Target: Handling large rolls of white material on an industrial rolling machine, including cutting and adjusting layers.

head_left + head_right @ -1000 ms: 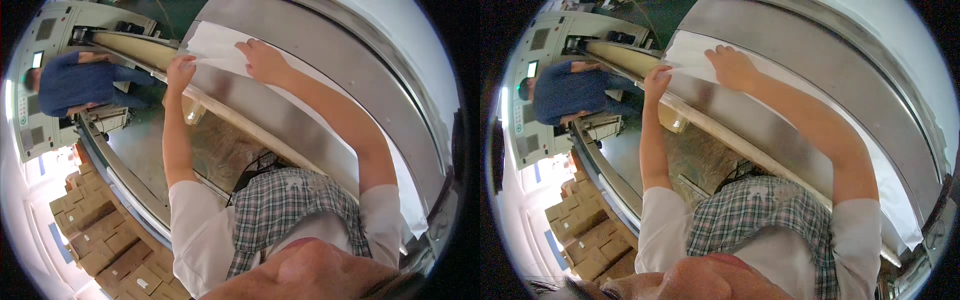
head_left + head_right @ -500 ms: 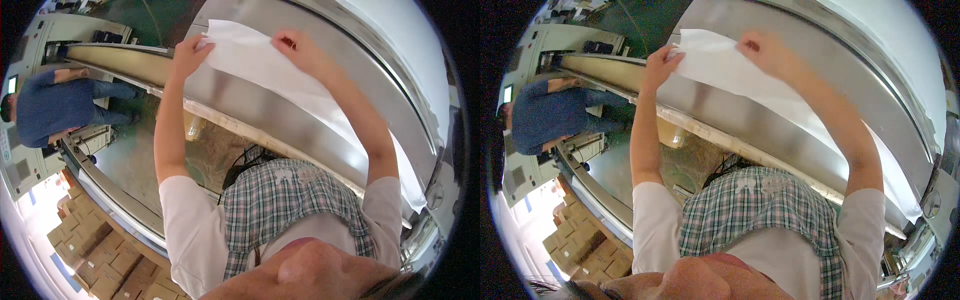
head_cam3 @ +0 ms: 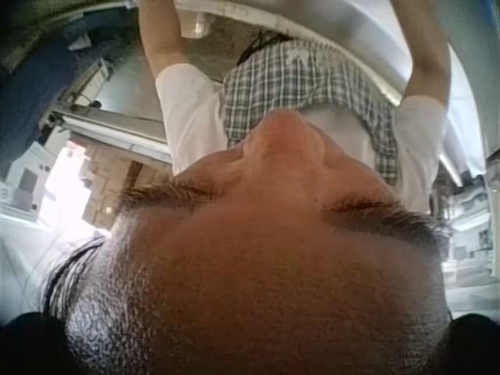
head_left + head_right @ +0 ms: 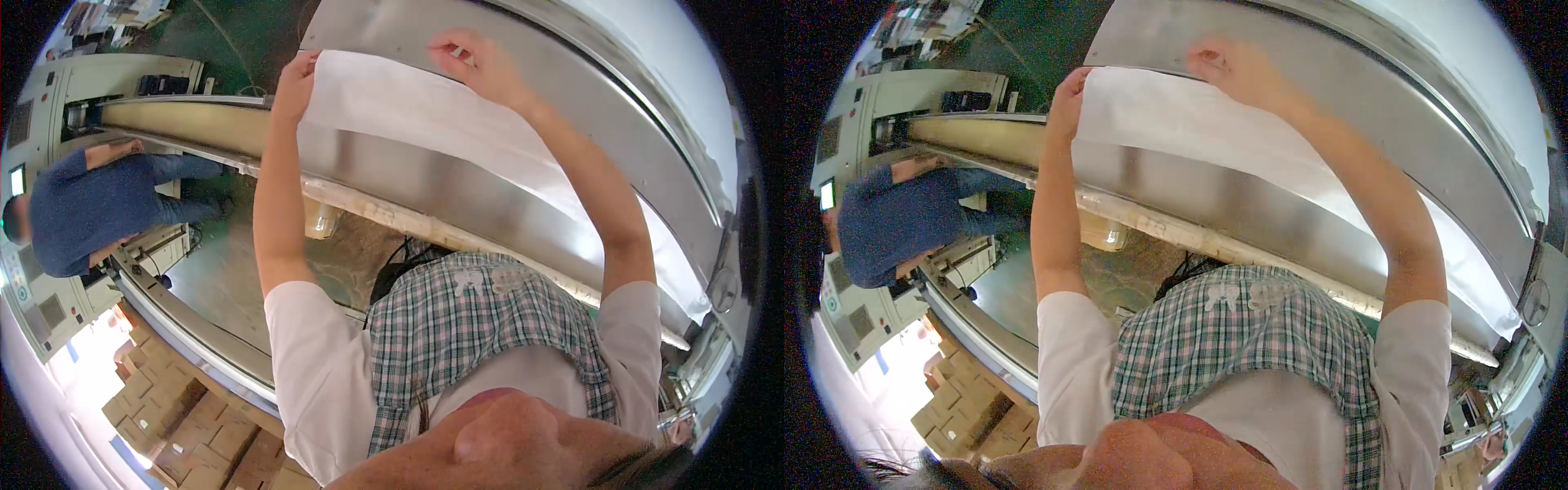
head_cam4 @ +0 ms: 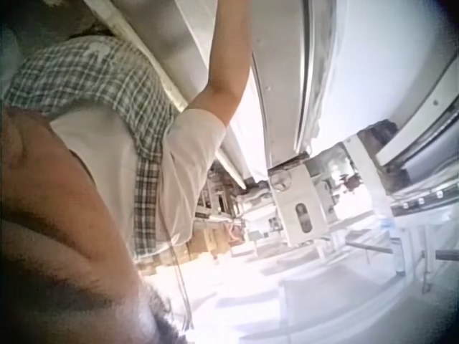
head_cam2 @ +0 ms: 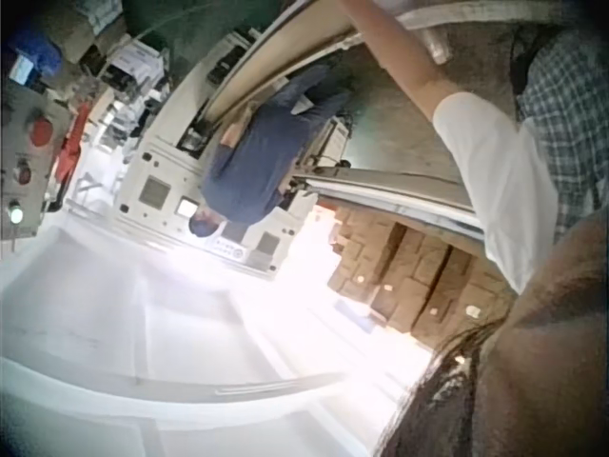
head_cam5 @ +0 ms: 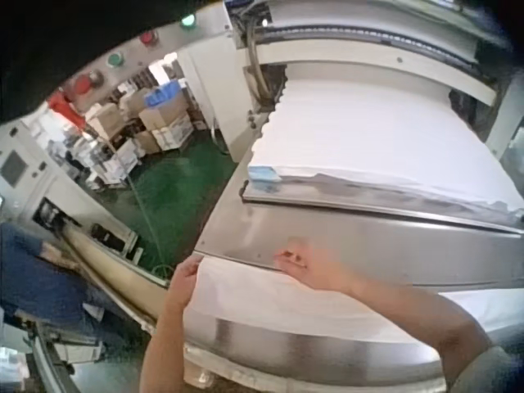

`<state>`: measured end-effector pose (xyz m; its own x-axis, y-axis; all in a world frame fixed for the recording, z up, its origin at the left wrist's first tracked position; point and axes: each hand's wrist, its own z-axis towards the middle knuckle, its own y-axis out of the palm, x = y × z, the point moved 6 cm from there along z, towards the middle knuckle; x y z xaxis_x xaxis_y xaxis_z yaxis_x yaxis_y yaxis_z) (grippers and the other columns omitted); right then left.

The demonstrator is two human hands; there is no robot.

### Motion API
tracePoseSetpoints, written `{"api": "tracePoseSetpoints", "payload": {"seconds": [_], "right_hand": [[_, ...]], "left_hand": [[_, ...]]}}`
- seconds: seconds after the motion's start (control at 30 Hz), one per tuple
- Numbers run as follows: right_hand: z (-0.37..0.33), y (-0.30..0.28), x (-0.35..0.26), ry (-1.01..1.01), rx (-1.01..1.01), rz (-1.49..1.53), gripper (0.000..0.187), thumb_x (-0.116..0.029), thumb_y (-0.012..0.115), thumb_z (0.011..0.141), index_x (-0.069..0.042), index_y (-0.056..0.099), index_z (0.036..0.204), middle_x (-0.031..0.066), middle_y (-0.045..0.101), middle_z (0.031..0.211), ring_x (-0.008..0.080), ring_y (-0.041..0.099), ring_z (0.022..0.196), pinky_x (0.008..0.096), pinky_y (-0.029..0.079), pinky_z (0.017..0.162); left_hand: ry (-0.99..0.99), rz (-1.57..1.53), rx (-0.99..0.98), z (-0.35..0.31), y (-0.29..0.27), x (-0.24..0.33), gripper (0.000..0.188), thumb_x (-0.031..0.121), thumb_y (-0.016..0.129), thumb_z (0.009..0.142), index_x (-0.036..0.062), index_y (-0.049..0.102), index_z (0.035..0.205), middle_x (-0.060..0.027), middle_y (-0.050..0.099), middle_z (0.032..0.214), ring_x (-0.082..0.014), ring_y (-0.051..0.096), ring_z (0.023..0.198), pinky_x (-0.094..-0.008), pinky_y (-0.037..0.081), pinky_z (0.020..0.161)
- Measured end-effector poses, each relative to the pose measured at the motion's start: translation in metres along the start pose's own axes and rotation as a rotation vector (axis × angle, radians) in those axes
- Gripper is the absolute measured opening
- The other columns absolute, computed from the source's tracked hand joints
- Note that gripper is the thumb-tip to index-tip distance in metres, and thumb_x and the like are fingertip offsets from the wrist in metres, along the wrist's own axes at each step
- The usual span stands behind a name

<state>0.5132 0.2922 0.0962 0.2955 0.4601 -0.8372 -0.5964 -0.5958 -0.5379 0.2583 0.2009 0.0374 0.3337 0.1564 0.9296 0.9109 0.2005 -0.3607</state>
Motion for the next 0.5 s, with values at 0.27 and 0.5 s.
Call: {"api": "tracePoseSetpoints", "payload": {"seconds": [0.27,0.5], "right_hand": [[-0.001,0.032,0.014,-0.001,-0.267,-0.049,0.021,-0.015,0.057,0.077,-0.004,0.053,0.094,0.0072,0.056,0.079,0.0175,0.054,0.074,0.0293,0.045,0.067],[-0.012,0.018,-0.002,-0.1,0.012,-0.233,0.022,-0.004,0.052,0.076,-0.005,0.051,0.098,0.0106,0.055,0.09,0.0255,0.054,0.082,0.0336,0.044,0.073]], "left_hand": [[-0.008,-0.244,-0.305,0.007,0.015,0.037,0.041,0.006,0.055,0.078,0.0059,0.045,0.118,-0.0037,0.061,0.083,-0.009,0.055,0.074,-0.0229,0.044,0.067],[-0.084,0.34,-0.23,0.024,-0.01,-0.014,0.017,0.011,0.058,0.076,0.0003,0.06,0.088,-0.0012,0.06,0.077,-0.0085,0.052,0.07,-0.0232,0.043,0.065]]}}
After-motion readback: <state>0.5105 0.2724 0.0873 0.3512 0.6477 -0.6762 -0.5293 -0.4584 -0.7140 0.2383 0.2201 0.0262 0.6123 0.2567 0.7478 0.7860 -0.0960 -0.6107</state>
